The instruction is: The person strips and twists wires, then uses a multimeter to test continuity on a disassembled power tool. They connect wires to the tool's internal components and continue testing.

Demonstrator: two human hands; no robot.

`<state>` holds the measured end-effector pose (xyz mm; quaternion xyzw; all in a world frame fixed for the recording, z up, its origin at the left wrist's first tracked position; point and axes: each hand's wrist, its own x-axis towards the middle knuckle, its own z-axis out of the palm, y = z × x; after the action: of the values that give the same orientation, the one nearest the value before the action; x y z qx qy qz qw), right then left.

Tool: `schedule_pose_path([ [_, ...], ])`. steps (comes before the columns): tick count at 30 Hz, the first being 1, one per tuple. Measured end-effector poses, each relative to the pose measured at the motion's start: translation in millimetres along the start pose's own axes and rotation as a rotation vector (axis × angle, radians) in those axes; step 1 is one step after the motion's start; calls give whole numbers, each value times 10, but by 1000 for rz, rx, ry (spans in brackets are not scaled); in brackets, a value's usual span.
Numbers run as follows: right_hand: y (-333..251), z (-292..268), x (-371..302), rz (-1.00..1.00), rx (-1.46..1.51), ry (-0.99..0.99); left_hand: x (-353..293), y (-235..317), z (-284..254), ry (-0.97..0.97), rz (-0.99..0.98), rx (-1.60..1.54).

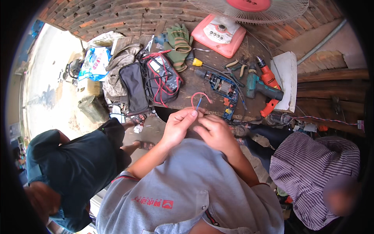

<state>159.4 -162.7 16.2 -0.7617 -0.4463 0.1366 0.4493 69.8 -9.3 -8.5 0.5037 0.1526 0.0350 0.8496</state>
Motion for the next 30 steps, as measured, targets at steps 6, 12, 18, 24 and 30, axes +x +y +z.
schedule_pose_path([
  [6,50,-362,176,55,319,200,-141,101,-90,-125,-172,-58],
  [12,92,-279,200,136,1066,239,-263,276,-150,-236,-173,29],
  [18,-9,-267,116,511,1773,41,-349,329,-192,-287,-170,224],
  [24,16,-192,63,520,1741,60,-397,325,-245,-272,-161,309],
  [30,-9,-193,9,538,1736,62,-444,315,-278,-292,-176,338],
])
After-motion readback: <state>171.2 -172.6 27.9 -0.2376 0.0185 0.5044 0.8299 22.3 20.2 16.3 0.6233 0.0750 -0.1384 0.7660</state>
